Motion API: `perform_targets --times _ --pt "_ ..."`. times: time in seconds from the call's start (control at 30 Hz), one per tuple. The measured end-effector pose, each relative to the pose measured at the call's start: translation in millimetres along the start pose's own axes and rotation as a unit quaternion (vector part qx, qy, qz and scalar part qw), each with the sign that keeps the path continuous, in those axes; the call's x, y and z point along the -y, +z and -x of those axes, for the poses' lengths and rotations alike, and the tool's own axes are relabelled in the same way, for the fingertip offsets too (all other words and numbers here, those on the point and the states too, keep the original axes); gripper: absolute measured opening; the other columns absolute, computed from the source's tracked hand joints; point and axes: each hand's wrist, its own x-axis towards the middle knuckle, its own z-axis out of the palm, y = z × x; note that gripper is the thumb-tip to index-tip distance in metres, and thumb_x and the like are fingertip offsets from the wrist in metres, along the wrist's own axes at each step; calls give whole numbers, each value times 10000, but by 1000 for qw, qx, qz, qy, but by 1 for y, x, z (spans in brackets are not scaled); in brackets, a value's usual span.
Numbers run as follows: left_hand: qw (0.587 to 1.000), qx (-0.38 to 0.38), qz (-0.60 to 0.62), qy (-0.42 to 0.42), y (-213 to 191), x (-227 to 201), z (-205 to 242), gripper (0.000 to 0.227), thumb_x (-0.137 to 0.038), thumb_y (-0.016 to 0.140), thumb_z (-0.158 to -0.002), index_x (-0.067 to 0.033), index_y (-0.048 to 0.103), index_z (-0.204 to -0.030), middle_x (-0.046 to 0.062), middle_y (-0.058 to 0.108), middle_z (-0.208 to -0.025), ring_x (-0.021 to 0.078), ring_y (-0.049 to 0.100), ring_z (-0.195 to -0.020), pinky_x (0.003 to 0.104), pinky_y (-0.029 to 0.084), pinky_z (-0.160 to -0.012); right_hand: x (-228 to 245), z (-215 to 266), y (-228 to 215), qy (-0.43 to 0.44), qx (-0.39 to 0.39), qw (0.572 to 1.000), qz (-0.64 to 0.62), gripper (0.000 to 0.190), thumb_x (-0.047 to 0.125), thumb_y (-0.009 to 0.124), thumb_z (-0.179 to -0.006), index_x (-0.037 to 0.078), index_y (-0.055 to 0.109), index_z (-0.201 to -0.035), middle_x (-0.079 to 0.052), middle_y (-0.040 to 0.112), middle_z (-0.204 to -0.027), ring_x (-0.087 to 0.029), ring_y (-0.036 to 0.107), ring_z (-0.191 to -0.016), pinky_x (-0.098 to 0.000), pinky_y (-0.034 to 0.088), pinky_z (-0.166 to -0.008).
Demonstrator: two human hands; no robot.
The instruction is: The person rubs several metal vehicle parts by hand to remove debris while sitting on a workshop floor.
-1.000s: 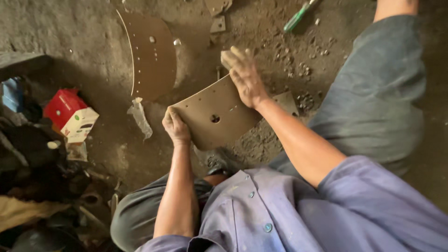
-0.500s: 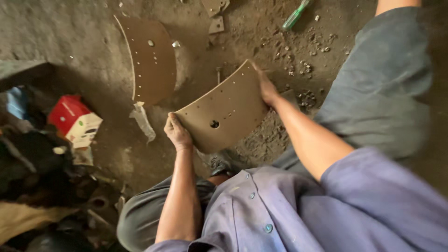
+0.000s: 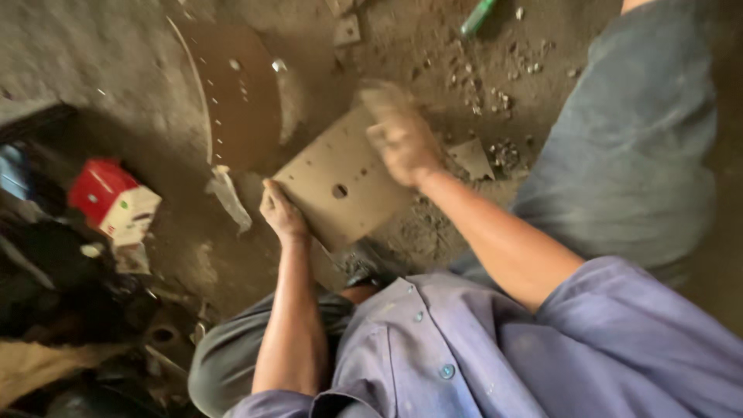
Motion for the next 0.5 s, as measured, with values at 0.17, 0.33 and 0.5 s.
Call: perform_targets --times 0.17,0.33,0.5 --pt "1000 -17 7 5 -3 8 6 526 -423 462 -1156 -81 451 -756 -75 412 -722 61 360 -705 280 326 -616 3 -21 -26 26 12 998 62 693 611 240 -1075 295 143 -1683 -65 246 -1736 -296 364 -1547 -458 274 -1266" --pt "992 -6 78 -98 -2 -3 -3 496 -468 471 -1115 -50 563 -865 -18 529 -775 101 480 -734 294 439 -653 42 -1 -3 -22 -22 984 175 711 557 352 -1095 152 200 -1659 -109 230 -1735 -259 231 -1589 -406 186 -1287" --pt "995 -10 56 -78 4 -3 5 545 -509 470 -1102 -11 641 -965 31 622 -863 130 551 -789 307 482 -713 60 3 -33 -44 -19 982 180 681 457 405 -1005 186 316 -1623 -70 292 -1693 -252 227 -1577 -415 164 -1281"
